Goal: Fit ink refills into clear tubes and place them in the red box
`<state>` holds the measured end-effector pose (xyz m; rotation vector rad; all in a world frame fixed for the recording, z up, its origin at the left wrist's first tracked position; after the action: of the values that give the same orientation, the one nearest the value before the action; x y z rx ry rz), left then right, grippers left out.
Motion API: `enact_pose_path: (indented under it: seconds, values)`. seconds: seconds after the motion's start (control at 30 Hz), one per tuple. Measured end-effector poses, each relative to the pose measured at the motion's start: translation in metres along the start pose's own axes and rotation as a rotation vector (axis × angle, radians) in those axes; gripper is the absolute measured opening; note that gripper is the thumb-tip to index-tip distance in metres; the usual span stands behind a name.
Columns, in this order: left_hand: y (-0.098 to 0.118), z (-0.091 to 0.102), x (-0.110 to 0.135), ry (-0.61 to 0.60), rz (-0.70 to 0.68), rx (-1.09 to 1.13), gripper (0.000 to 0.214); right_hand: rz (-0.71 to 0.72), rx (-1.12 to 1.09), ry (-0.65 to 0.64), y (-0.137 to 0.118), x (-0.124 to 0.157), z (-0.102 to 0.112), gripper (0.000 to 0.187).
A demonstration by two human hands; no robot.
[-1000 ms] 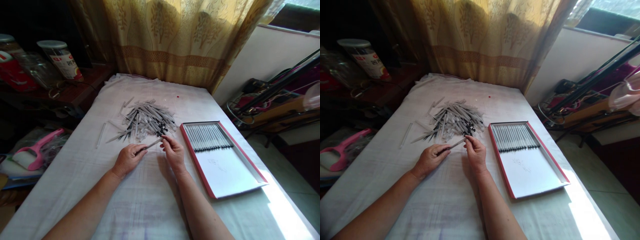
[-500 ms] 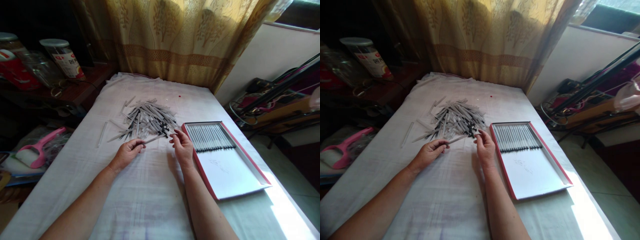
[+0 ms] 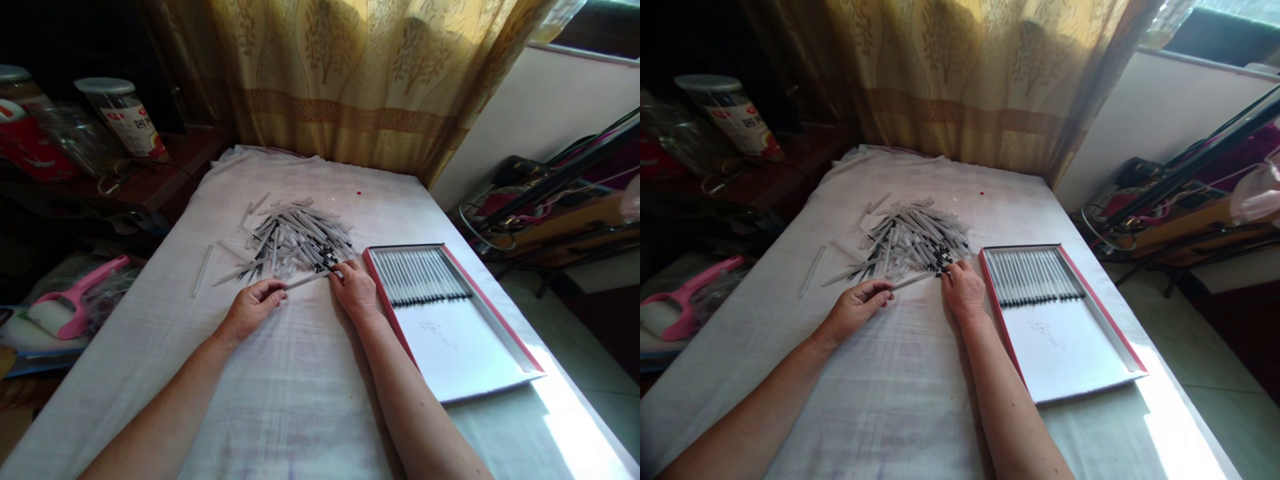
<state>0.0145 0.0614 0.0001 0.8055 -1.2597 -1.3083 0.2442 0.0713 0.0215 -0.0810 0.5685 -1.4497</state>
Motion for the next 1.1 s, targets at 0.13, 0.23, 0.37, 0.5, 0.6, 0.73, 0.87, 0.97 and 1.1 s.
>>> enact_pose_path:
  seconds: [0.13,0.23,0.37,0.5,0.6,0.73,0.87,0.97,1.1]
  values:
    - [0.000,-0.001,0.000,-0.009,-0.041,-0.008,0.034,-0.064,-0.264,0.144,0.008,0.010,0.005,0.014]
    - [0.000,-0.001,0.000,-0.001,-0.062,-0.023,0.033,-0.163,-0.568,0.226,0.012,0.025,0.005,0.021]
    - [-0.001,-0.002,0.001,0.002,-0.075,-0.065,0.030,-0.264,-0.906,0.221,0.005,0.040,0.001,0.031]
    - [-0.001,-0.002,0.002,0.011,-0.092,-0.096,0.028,-0.441,-1.149,0.183,0.007,0.045,-0.008,0.032]
    - [0.001,-0.001,0.002,0.016,-0.084,-0.116,0.029,-0.474,-1.258,0.184,0.012,0.046,-0.012,0.030]
    - [0.003,-0.001,0.003,0.022,-0.076,-0.137,0.029,-0.446,-1.299,0.129,0.011,0.047,-0.014,0.030]
    - [0.004,-0.001,0.003,0.025,-0.085,-0.156,0.029,-0.436,-1.265,0.090,0.006,0.047,-0.010,0.032]
    - [0.004,-0.001,0.003,0.030,-0.090,-0.165,0.029,-0.408,-1.205,0.083,0.004,0.045,-0.005,0.030]
    - [0.005,-0.001,0.004,0.024,-0.086,-0.168,0.029,-0.389,-1.132,0.102,0.006,0.044,0.001,0.030]
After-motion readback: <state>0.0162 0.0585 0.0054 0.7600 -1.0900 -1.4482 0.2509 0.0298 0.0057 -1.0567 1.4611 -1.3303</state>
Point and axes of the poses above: each hand's wrist, its own x-axis away from the middle knuckle, its own z-axis out of the back of the hand, y = z × x, the point moved 6 cm from there along -x, towards the middle knuckle, and after that the axes turned 9 degrees about z, right-handed, at the moved point
